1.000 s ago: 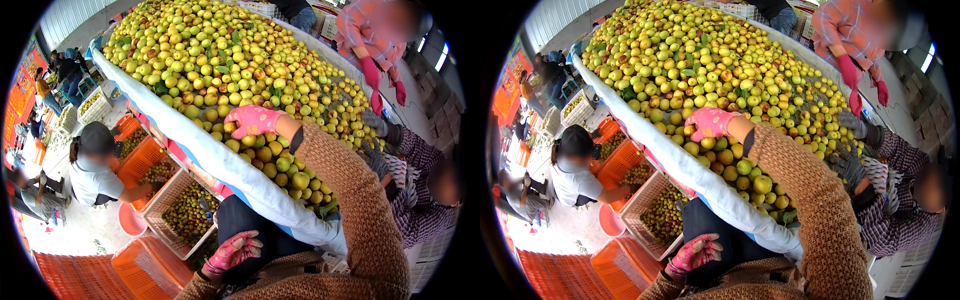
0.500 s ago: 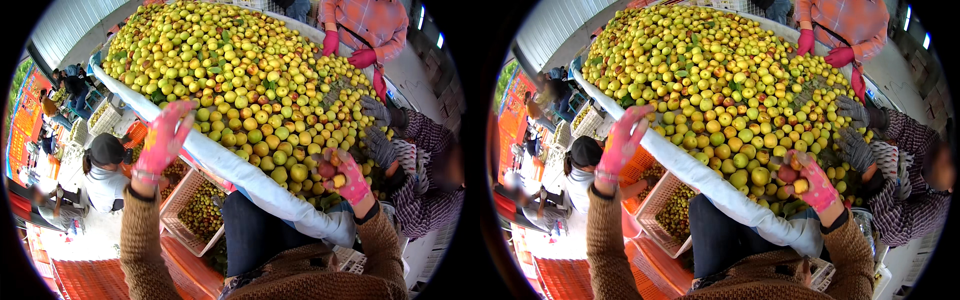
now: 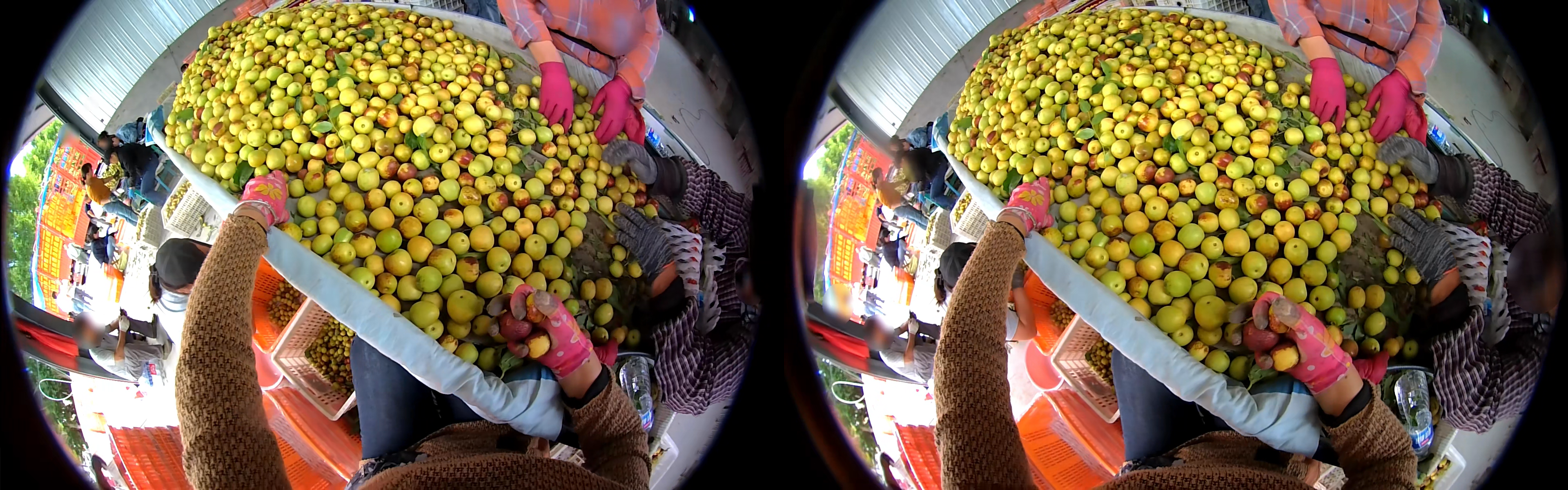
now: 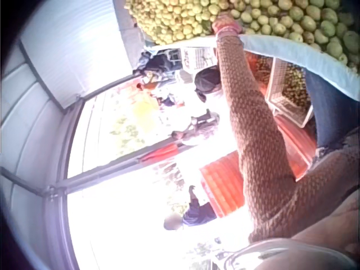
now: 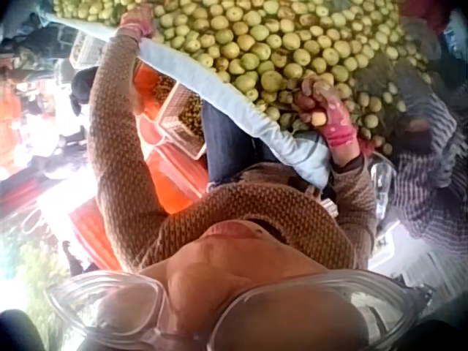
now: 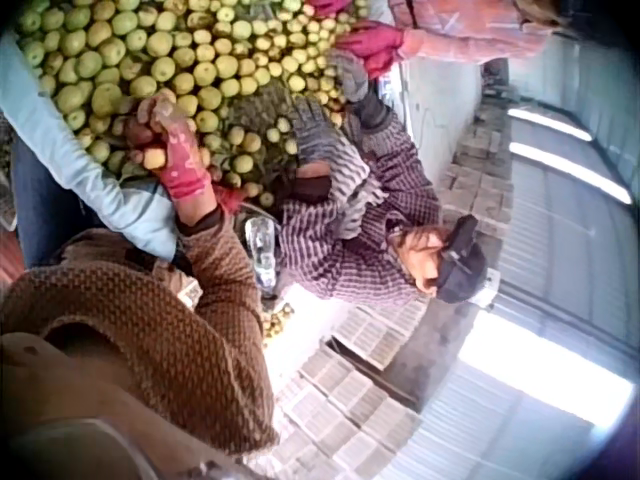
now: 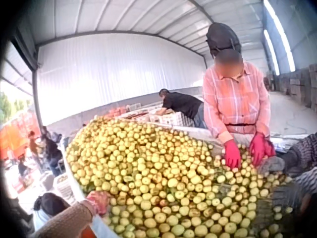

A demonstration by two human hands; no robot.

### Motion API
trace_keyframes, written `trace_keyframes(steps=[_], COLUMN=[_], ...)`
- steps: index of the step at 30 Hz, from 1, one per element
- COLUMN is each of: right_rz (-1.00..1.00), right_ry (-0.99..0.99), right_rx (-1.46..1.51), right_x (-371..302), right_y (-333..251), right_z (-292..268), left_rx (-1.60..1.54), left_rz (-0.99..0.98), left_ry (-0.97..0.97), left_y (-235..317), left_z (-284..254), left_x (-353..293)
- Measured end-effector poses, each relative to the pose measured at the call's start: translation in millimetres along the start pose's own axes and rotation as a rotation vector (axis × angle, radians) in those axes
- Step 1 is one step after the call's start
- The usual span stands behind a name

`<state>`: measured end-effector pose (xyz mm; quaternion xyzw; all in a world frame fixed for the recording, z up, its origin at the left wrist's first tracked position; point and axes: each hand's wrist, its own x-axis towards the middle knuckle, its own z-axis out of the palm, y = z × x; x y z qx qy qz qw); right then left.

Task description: The person sorts green apples on a large table, picking them up and placing them into a white crate. They wear pink gloves and work alongside other people in a busy market setting.

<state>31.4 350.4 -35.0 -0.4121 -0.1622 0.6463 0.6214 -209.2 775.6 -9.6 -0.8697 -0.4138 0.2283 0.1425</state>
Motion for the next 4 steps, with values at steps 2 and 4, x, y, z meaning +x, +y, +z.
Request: trace_keyframes(steps=[2, 4], right_rz=[0.017, 0.047], right_ry=[0.013, -0.052], right_rx=[0.000, 0.012], right_x=[-2, -1], right_y=[-3, -5], right_z=[4, -2], left_rx=[0.006, 0.039], left_rz=[-0.023, -0.015], left_ry=[-0.047, -0.049], left_y=[2, 10], left_z=[0, 6], left_x=[5, 13])
